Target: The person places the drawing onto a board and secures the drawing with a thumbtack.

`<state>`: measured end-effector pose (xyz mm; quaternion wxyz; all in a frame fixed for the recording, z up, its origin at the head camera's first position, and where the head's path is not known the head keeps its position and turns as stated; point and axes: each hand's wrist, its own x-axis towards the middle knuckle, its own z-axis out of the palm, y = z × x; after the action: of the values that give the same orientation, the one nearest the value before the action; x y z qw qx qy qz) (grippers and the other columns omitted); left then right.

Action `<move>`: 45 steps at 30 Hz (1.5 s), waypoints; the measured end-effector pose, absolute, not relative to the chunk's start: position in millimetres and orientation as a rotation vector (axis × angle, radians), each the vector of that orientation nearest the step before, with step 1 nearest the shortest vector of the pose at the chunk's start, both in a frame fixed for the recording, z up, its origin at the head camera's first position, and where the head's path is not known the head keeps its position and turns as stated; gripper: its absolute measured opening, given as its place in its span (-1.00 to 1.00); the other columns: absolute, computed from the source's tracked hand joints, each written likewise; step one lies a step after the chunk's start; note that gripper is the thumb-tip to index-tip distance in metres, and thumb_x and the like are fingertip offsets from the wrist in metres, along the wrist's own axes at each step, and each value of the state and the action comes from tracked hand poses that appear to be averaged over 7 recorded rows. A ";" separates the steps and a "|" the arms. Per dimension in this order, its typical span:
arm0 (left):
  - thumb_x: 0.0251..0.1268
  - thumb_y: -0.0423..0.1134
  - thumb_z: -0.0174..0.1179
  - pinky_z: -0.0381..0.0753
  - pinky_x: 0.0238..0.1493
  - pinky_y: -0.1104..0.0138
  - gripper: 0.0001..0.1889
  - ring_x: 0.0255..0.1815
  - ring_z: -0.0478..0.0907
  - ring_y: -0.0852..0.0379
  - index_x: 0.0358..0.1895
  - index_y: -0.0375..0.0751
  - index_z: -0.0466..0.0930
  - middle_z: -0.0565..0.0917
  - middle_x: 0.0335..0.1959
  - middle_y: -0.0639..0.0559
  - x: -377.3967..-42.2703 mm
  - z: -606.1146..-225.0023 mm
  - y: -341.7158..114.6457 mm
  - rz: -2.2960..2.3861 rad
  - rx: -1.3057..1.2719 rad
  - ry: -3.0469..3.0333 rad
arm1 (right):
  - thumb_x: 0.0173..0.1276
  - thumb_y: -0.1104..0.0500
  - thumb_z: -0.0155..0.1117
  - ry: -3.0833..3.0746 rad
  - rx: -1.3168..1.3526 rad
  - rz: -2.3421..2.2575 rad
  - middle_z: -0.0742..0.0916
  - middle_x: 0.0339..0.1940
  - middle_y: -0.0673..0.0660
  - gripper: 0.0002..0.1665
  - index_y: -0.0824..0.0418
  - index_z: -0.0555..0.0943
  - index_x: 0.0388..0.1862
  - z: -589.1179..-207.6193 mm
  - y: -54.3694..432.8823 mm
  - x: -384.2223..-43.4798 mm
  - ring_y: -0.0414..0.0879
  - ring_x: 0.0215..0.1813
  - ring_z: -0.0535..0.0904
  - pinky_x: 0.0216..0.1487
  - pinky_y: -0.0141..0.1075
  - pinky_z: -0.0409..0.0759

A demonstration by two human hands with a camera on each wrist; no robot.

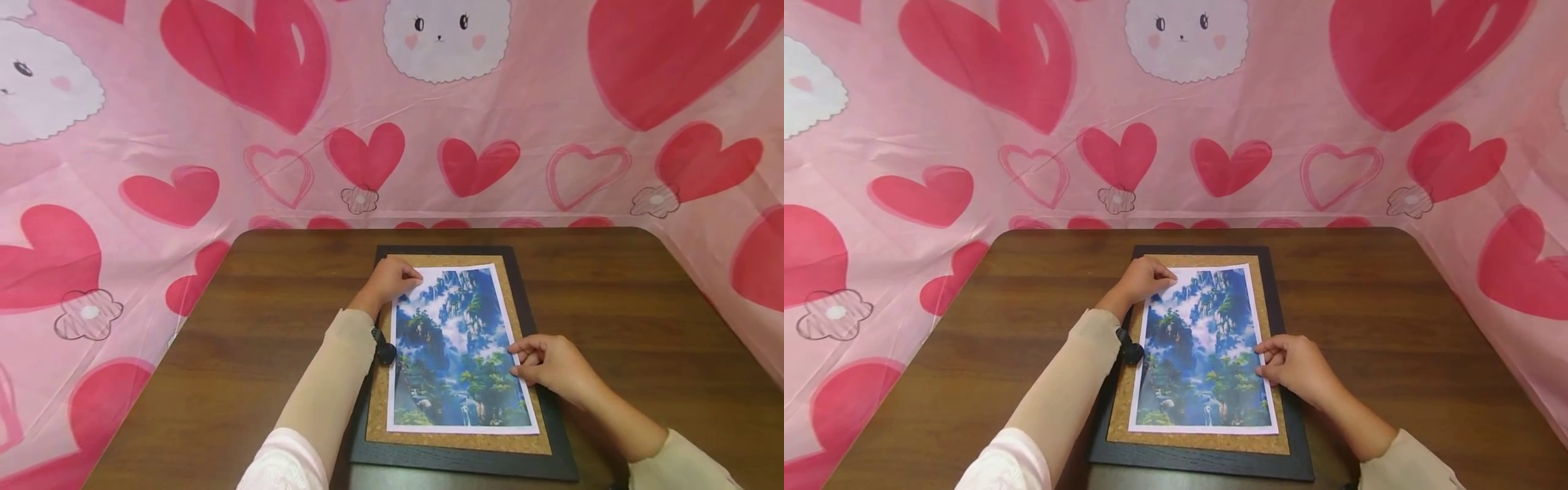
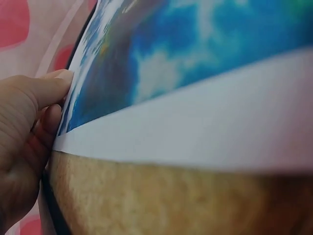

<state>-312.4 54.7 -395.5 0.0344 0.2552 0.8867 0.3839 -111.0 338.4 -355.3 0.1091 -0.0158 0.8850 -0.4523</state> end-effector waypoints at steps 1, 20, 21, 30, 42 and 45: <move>0.28 -0.20 0.32 0.62 -0.09 0.31 -0.87 -0.24 0.62 0.15 -0.22 -0.13 0.81 0.76 -0.24 0.05 -312.2 -394.3 55.3 1.170 0.787 2.732 | 0.14 0.35 0.46 2.604 -0.048 -1.330 0.66 -0.47 0.12 -0.61 0.45 0.63 -0.04 -354.9 338.8 -111.1 -0.02 -0.47 0.60 -0.44 -0.27 0.64; 0.26 -0.21 0.34 0.60 -0.06 0.27 -0.84 -0.18 0.59 0.07 -0.16 -0.16 0.79 0.71 -0.23 -0.01 -313.8 -387.5 60.2 1.136 0.855 2.728 | 0.16 0.38 0.43 2.614 -0.048 -1.334 0.66 -0.46 0.13 -0.63 0.46 0.63 -0.04 -347.6 343.3 -111.0 -0.02 -0.46 0.61 -0.43 -0.27 0.65; 0.26 -0.21 0.33 0.60 -0.06 0.27 -0.84 -0.18 0.58 0.08 -0.15 -0.16 0.79 0.69 -0.23 0.00 -313.3 -387.9 59.6 1.130 0.855 2.730 | 0.16 0.38 0.42 2.609 -0.054 -1.336 0.67 -0.46 0.13 -0.63 0.46 0.62 -0.04 -347.6 343.6 -111.2 -0.02 -0.46 0.62 -0.43 -0.27 0.65; 0.20 -0.21 0.39 0.58 -0.16 0.29 -0.73 -0.28 0.50 0.14 -0.02 -0.11 0.75 0.64 -0.28 0.07 -306.2 -388.0 52.7 1.135 0.813 2.646 | 0.17 0.28 0.47 2.586 -0.126 -1.306 0.64 -0.43 0.13 -0.61 0.46 0.61 -0.07 -345.2 347.2 -113.7 0.00 -0.46 0.62 -0.40 -0.27 0.67; 0.09 -0.26 0.46 0.64 -0.16 0.32 -0.68 -0.27 0.60 0.14 -0.05 -0.18 0.75 0.71 -0.27 0.01 -289.5 -386.0 29.8 1.289 0.872 2.539 | 0.18 0.34 0.43 2.494 -0.134 -1.414 0.70 -0.36 0.20 -0.61 0.53 0.59 -0.05 -343.0 353.9 -107.8 0.02 -0.37 0.69 -0.32 -0.25 0.70; 0.11 -0.28 0.45 0.66 -0.15 0.29 -0.70 -0.26 0.62 0.12 -0.05 -0.22 0.74 0.69 -0.26 -0.03 -281.0 -382.5 22.5 1.328 0.887 2.524 | 0.18 0.34 0.43 2.504 -0.144 -1.430 0.69 -0.32 0.21 -0.61 0.52 0.59 -0.04 -341.9 356.4 -107.4 0.00 -0.35 0.68 -0.31 -0.25 0.70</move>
<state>-281.0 22.5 -382.5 0.0770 0.2962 0.8425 0.4434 -107.4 356.4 -341.9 0.1271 -0.0493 0.8603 -0.4913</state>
